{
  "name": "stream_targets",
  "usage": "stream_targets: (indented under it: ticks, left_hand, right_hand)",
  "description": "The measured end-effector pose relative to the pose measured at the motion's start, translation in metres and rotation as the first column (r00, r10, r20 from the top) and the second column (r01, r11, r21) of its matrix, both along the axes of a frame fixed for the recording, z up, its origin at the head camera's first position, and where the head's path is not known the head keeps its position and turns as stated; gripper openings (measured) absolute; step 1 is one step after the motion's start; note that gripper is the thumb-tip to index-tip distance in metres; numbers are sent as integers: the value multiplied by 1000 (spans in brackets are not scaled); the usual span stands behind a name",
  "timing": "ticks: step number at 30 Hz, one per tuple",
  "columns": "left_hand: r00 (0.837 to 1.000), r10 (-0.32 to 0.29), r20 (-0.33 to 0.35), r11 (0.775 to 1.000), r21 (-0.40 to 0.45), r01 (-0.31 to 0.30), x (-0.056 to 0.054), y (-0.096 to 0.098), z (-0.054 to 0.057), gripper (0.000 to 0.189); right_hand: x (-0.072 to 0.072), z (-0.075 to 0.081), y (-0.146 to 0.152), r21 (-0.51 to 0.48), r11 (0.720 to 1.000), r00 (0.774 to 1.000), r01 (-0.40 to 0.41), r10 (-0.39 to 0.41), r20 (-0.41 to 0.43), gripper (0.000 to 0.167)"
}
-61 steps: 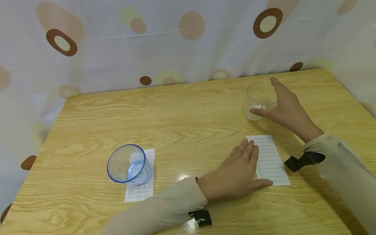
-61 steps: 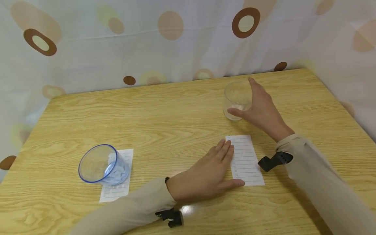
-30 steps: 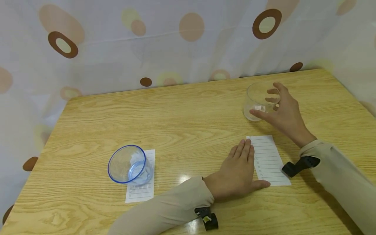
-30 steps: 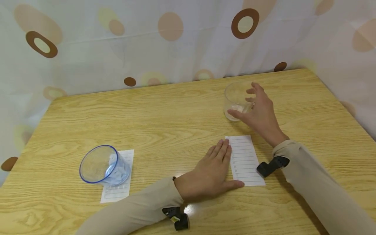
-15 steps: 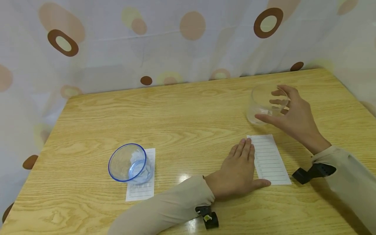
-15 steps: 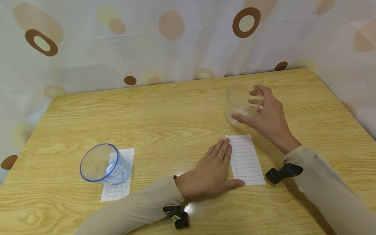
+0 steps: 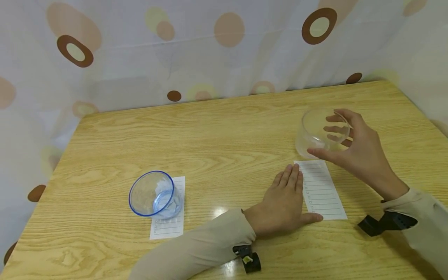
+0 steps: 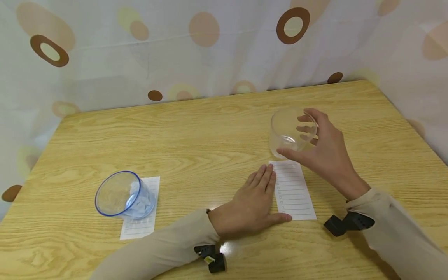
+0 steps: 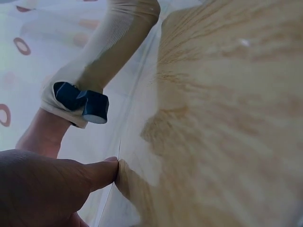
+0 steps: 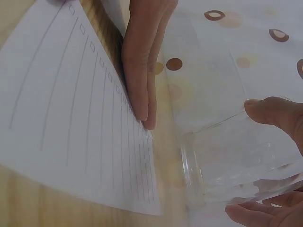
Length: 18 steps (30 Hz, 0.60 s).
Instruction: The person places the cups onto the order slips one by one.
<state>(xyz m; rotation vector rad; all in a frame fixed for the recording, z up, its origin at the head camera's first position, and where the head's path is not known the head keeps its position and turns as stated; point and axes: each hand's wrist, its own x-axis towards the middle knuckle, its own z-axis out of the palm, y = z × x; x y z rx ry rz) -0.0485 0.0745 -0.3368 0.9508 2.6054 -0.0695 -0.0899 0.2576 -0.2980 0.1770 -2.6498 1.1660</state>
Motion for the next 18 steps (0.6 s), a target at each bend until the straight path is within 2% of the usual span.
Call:
stream_targets:
  ticks: [18]
  left_hand:
    - [1000,-4,-22,1000,-19,4,0,0,0,99]
  right_hand:
    - [44,-11,6,30,1000,1000,-1,1,7,101]
